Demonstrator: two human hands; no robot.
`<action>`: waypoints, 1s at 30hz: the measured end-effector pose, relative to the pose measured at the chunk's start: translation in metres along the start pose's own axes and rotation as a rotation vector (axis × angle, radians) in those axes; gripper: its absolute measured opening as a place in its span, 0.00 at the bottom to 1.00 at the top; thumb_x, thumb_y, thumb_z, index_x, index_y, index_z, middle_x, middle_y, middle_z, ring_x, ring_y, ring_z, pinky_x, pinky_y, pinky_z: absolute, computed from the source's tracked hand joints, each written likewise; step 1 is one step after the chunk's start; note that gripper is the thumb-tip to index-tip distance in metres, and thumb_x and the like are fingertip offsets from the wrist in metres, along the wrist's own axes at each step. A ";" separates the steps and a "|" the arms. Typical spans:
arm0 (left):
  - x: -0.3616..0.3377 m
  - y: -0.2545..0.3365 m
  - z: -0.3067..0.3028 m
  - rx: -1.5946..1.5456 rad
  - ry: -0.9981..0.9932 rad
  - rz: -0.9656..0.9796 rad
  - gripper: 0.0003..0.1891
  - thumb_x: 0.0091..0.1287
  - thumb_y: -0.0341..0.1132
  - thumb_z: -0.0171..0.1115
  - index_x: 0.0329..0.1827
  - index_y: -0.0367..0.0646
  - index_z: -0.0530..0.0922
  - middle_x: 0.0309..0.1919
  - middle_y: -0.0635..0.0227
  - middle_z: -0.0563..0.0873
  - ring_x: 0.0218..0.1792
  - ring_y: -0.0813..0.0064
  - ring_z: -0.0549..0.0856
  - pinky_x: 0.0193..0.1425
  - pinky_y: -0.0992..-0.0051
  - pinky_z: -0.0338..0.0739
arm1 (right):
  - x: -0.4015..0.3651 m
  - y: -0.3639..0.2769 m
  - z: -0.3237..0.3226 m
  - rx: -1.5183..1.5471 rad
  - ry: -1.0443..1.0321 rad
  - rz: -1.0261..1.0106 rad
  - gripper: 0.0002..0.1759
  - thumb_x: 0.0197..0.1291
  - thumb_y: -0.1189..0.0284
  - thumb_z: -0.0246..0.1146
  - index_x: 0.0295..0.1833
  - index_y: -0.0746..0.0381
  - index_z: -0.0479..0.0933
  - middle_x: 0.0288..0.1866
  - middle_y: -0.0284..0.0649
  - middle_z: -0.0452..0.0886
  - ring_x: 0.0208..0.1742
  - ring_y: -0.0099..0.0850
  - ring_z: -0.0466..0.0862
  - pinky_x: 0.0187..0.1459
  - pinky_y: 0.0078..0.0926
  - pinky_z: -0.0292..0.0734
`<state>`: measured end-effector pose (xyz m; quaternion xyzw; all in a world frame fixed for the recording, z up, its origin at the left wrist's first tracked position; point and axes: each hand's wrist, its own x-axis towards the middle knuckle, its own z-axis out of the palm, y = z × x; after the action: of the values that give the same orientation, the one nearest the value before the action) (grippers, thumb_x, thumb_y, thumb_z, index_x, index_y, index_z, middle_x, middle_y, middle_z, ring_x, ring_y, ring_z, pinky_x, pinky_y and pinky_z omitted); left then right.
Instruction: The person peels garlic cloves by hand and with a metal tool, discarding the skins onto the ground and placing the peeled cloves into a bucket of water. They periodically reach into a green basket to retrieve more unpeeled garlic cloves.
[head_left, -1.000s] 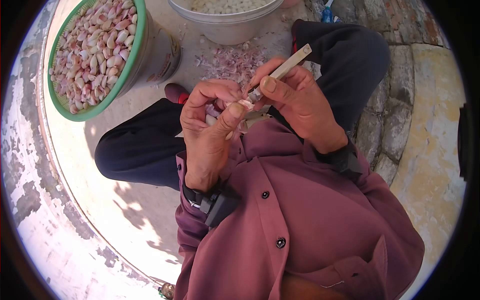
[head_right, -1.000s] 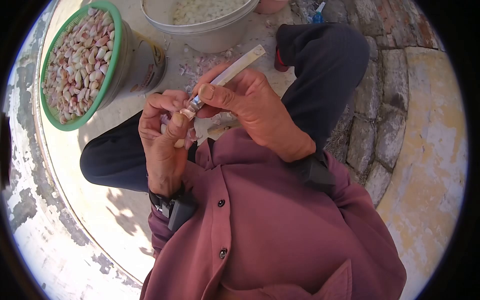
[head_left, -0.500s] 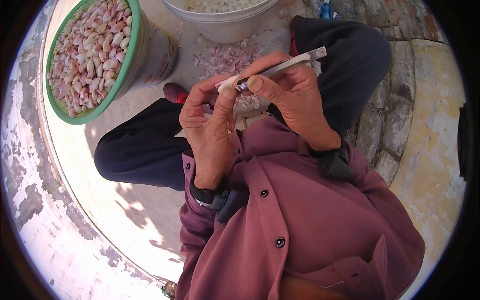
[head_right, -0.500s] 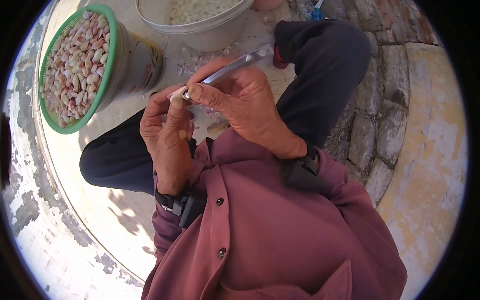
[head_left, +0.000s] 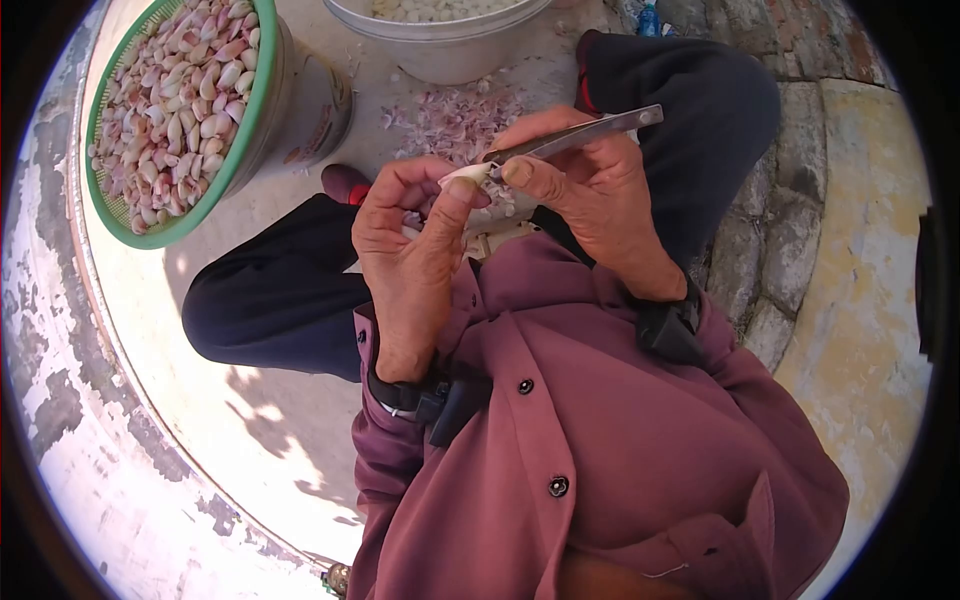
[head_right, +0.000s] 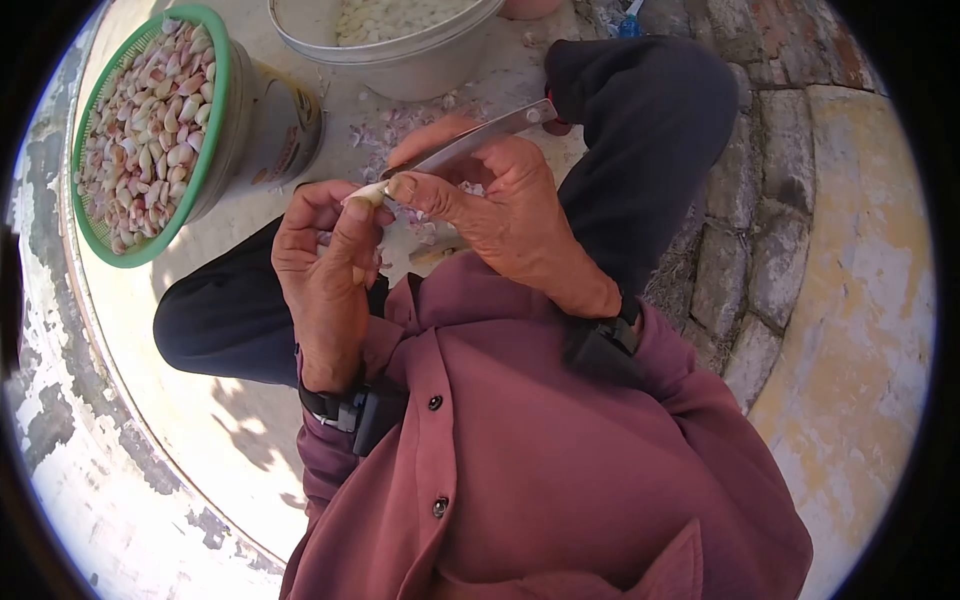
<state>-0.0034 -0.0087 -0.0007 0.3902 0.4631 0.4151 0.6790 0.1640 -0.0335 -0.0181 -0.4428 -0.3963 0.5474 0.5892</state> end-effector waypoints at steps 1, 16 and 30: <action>-0.001 0.002 0.000 -0.013 -0.005 -0.031 0.07 0.67 0.31 0.66 0.43 0.39 0.78 0.29 0.72 0.85 0.20 0.94 0.69 0.23 0.90 0.60 | -0.001 -0.002 0.001 0.014 -0.016 0.019 0.10 0.62 0.75 0.67 0.47 0.67 0.79 0.42 0.37 0.82 0.45 0.22 0.81 0.49 0.19 0.76; -0.003 0.007 -0.003 -0.225 -0.138 -0.153 0.09 0.65 0.32 0.68 0.43 0.37 0.78 0.30 0.67 0.85 0.21 0.91 0.73 0.22 0.89 0.62 | -0.006 -0.010 -0.005 0.277 -0.035 0.227 0.11 0.65 0.69 0.65 0.48 0.65 0.78 0.41 0.37 0.83 0.42 0.22 0.83 0.46 0.19 0.79; -0.003 -0.007 0.000 -0.146 -0.053 0.002 0.10 0.68 0.33 0.65 0.47 0.39 0.79 0.32 0.73 0.83 0.22 0.92 0.69 0.26 0.88 0.64 | -0.003 -0.001 0.002 0.178 0.026 0.103 0.11 0.65 0.70 0.65 0.48 0.65 0.78 0.41 0.36 0.83 0.41 0.21 0.83 0.45 0.18 0.79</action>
<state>-0.0024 -0.0138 -0.0059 0.3510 0.4129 0.4381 0.7173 0.1617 -0.0366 -0.0161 -0.4156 -0.3149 0.6042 0.6026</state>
